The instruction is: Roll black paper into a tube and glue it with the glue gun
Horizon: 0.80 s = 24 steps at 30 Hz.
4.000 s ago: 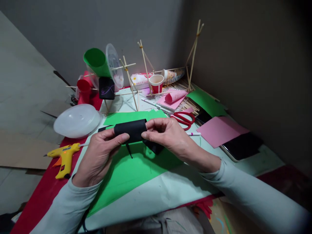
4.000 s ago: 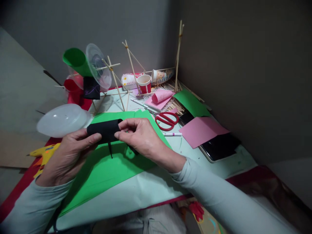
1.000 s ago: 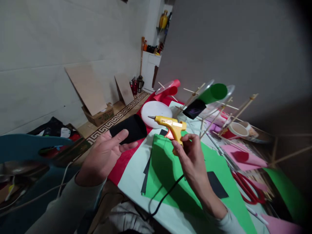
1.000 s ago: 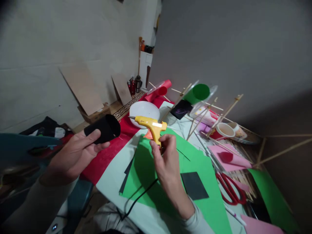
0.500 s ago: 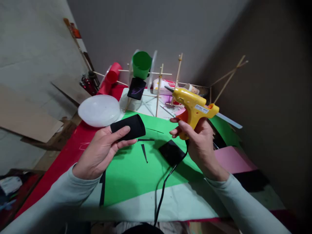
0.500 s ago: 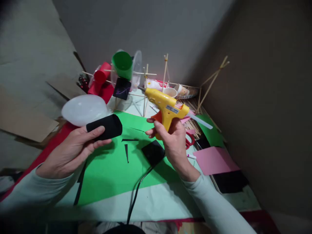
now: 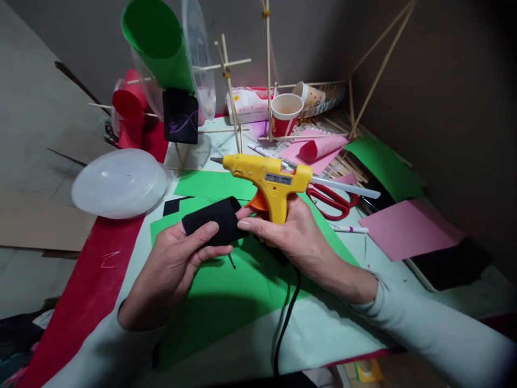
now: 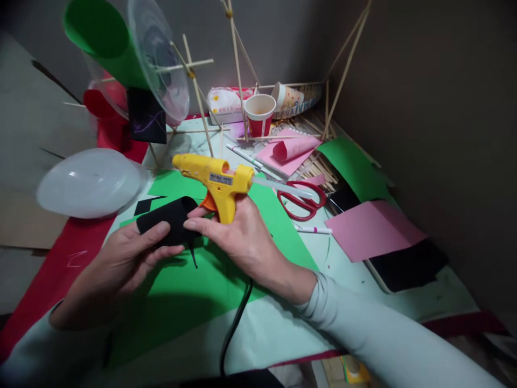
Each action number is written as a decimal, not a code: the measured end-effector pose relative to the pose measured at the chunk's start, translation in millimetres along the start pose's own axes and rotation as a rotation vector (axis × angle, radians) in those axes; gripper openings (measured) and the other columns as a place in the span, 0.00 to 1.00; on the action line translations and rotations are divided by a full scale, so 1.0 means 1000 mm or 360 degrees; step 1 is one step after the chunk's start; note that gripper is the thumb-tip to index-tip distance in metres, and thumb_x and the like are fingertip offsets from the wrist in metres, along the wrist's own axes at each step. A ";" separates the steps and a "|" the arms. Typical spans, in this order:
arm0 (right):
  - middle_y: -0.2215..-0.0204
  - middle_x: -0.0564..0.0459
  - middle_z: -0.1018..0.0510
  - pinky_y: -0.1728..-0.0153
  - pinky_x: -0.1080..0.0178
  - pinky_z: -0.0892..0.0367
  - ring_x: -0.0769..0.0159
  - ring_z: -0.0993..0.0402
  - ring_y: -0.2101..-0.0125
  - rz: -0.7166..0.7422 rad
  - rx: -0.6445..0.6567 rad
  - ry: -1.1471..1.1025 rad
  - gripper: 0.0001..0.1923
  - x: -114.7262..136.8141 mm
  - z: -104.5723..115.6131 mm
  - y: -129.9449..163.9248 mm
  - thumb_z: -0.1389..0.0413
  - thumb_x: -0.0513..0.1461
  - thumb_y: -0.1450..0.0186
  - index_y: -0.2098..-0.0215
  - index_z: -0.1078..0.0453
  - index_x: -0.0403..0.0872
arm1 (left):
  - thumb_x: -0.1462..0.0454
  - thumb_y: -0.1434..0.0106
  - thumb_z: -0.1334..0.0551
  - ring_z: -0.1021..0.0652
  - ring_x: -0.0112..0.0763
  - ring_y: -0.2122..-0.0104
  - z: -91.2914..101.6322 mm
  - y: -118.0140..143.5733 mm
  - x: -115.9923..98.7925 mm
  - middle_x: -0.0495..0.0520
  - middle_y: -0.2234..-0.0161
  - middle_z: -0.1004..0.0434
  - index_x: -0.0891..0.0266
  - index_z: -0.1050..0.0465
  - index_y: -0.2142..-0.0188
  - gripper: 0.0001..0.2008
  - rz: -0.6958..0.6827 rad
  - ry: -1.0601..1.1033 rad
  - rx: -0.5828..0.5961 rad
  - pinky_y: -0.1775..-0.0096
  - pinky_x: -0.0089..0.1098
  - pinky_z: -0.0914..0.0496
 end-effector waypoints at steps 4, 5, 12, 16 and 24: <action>0.77 0.58 0.26 0.72 0.68 0.34 0.72 0.31 0.75 -0.0055 0.0011 -0.0041 0.09 -0.009 0.000 0.001 0.34 0.42 0.39 0.69 0.24 0.45 | 0.62 0.42 0.26 0.15 0.42 0.56 0.001 0.000 0.001 0.59 0.52 0.15 0.64 0.17 0.56 0.15 -0.0047 -0.0037 0.0028 0.64 0.26 0.17; 0.77 0.58 0.27 0.73 0.68 0.34 0.72 0.32 0.76 -0.0068 0.0007 -0.0042 0.09 -0.010 0.000 0.002 0.34 0.42 0.39 0.69 0.25 0.45 | 0.62 0.43 0.25 0.15 0.40 0.58 0.000 0.000 0.001 0.59 0.53 0.14 0.64 0.16 0.57 0.14 -0.0042 -0.0009 0.0033 0.65 0.26 0.17; 0.75 0.57 0.27 0.72 0.68 0.36 0.71 0.32 0.74 -0.0060 -0.0013 0.0075 0.08 -0.011 0.000 0.003 0.36 0.40 0.39 0.70 0.28 0.45 | 0.66 0.49 0.22 0.16 0.30 0.70 -0.007 0.002 0.001 0.58 0.58 0.13 0.66 0.16 0.59 0.16 -0.0005 0.0101 0.0036 0.70 0.25 0.18; 0.73 0.57 0.25 0.70 0.67 0.34 0.70 0.29 0.73 0.0047 -0.0105 0.0125 0.08 -0.008 0.001 0.004 0.36 0.40 0.39 0.69 0.30 0.46 | 0.66 0.49 0.22 0.16 0.32 0.69 -0.009 0.002 0.001 0.59 0.59 0.13 0.68 0.16 0.60 0.16 0.0012 0.0116 0.0045 0.71 0.26 0.18; 0.68 0.53 0.18 0.67 0.62 0.30 0.62 0.21 0.67 0.0087 -0.0098 0.0299 0.08 -0.011 0.000 0.009 0.36 0.43 0.38 0.65 0.27 0.47 | 0.68 0.52 0.21 0.16 0.31 0.72 -0.005 0.002 0.005 0.59 0.61 0.13 0.69 0.17 0.64 0.15 0.0072 0.0155 0.0005 0.73 0.27 0.18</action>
Point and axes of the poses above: each hand's wrist, its own y-axis away from the middle knuckle, its own z-axis out of the back of the hand, x = y × z, the point moved 10 cm from there along -y, towards the middle knuckle
